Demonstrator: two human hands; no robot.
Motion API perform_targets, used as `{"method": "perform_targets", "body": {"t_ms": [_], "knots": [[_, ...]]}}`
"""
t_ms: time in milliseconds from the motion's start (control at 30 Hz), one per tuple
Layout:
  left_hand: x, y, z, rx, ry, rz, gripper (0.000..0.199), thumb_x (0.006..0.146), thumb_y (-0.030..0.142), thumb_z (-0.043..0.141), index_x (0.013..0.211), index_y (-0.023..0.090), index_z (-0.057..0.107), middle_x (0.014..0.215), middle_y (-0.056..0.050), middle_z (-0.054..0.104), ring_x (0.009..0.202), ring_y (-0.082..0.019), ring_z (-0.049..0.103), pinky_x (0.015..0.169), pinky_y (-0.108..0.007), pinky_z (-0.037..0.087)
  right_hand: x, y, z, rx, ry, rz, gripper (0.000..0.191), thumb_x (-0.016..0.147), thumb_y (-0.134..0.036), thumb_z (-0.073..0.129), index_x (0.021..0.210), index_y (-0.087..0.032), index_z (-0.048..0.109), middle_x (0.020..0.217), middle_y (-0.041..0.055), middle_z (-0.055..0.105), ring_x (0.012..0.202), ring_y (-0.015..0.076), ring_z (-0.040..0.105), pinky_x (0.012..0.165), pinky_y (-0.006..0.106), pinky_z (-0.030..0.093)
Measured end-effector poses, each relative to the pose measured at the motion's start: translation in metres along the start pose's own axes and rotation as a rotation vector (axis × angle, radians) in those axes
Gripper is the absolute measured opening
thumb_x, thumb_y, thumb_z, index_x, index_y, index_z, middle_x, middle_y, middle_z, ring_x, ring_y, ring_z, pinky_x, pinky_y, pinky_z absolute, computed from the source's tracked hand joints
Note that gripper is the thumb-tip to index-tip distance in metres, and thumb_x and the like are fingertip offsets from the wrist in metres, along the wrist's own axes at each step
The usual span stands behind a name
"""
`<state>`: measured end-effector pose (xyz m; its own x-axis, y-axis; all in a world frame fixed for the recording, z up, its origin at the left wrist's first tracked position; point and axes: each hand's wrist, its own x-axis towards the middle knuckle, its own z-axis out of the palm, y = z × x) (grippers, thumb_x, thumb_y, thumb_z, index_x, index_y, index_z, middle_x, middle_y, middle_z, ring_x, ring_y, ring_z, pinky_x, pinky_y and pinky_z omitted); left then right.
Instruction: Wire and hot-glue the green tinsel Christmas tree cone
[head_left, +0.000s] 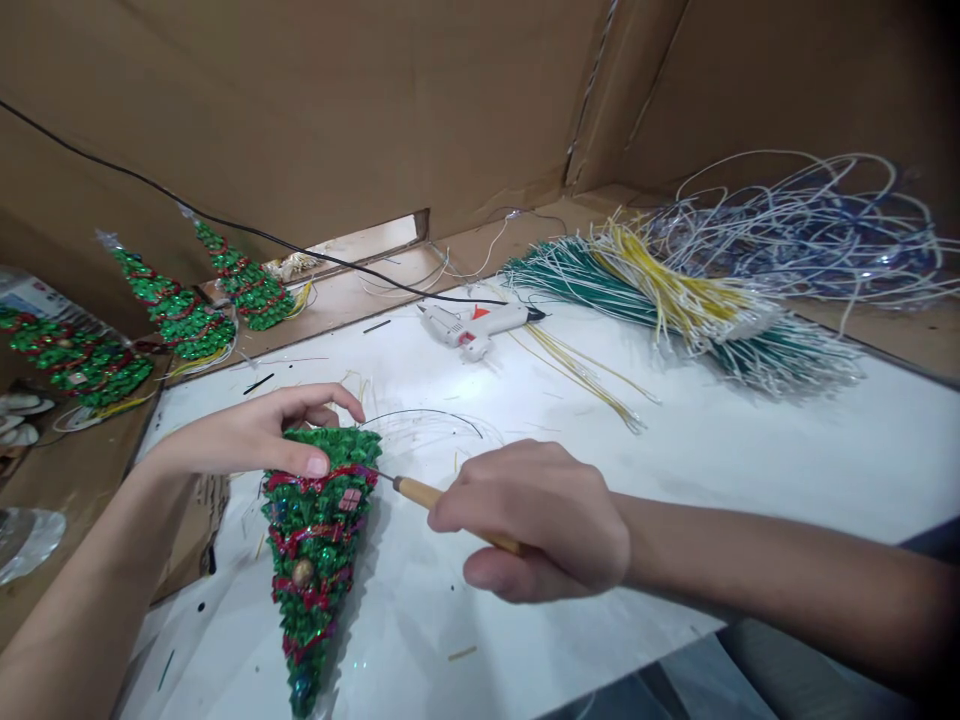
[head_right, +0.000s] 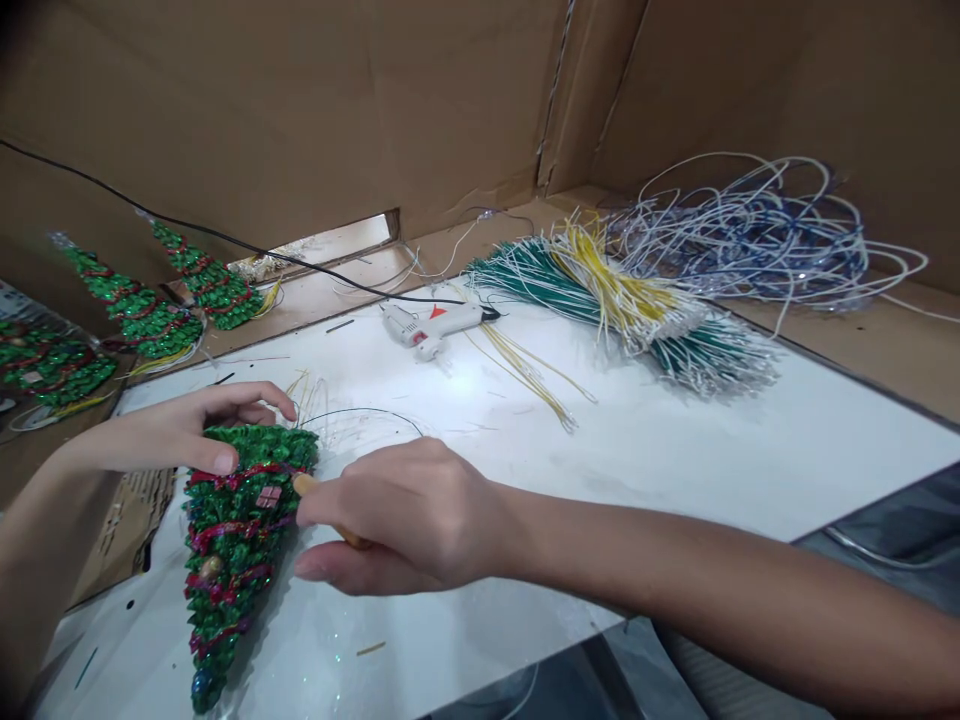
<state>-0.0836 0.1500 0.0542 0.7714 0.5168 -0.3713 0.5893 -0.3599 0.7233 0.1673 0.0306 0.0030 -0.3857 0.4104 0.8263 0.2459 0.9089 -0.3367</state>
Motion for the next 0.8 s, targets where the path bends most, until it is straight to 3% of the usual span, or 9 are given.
{"method": "perform_targets", "body": {"t_ms": [167, 267, 400, 533, 800], "knots": [[0.000, 0.002, -0.001, -0.047, -0.037, -0.024, 0.054, 0.076, 0.048, 0.069, 0.122, 0.024, 0.057, 0.112, -0.005, 0.063, 0.096, -0.022, 0.060, 0.076, -0.024, 0.048, 0.000, 0.000, 0.004, -0.025, -0.002, -0.007, 0.029, 0.099, -0.039, 0.038, 0.092, -0.016, 0.054, 0.058, -0.0042, 0.057, 0.053, 0.0057, 0.054, 0.052, 0.017, 0.041], [0.001, 0.007, 0.000, 0.016, -0.026, 0.001, 0.046, 0.078, 0.046, 0.068, 0.118, 0.024, 0.062, 0.108, -0.004, 0.064, 0.095, -0.022, 0.060, 0.080, -0.025, 0.048, 0.000, 0.001, 0.006, -0.051, 0.008, -0.033, 0.025, 0.096, -0.038, 0.044, 0.095, -0.015, 0.055, 0.063, -0.0028, 0.061, 0.056, 0.0058, 0.055, 0.053, 0.017, 0.043], [0.004, 0.013, 0.008, 0.193, 0.094, 0.159, 0.033, 0.083, 0.043, 0.063, 0.110, 0.025, 0.069, 0.102, -0.005, 0.061, 0.096, -0.021, 0.056, 0.085, -0.027, 0.046, -0.001, 0.001, 0.009, -0.130, -0.048, -0.056, 0.025, 0.096, -0.034, 0.046, 0.095, -0.013, 0.059, 0.070, 0.0005, 0.062, 0.060, 0.0070, 0.056, 0.055, 0.017, 0.045], [0.008, 0.015, 0.016, 0.311, 0.222, 0.275, 0.029, 0.084, 0.040, 0.059, 0.105, 0.025, 0.073, 0.116, -0.007, 0.056, 0.111, -0.025, 0.049, 0.101, -0.035, 0.039, 0.000, -0.001, 0.013, -0.189, -0.080, -0.039, 0.024, 0.097, -0.029, 0.043, 0.092, -0.011, 0.059, 0.069, 0.0015, 0.060, 0.062, 0.0082, 0.056, 0.054, 0.019, 0.045], [0.012, 0.006, 0.016, 0.240, 0.198, 0.357, 0.029, 0.084, 0.036, 0.059, 0.107, 0.025, 0.072, 0.125, -0.007, 0.049, 0.118, -0.027, 0.046, 0.105, -0.040, 0.037, -0.001, -0.003, 0.016, -0.167, 0.060, -0.087, 0.024, 0.096, -0.031, 0.043, 0.091, -0.012, 0.058, 0.067, 0.0003, 0.059, 0.059, 0.0084, 0.055, 0.054, 0.020, 0.047]]}}
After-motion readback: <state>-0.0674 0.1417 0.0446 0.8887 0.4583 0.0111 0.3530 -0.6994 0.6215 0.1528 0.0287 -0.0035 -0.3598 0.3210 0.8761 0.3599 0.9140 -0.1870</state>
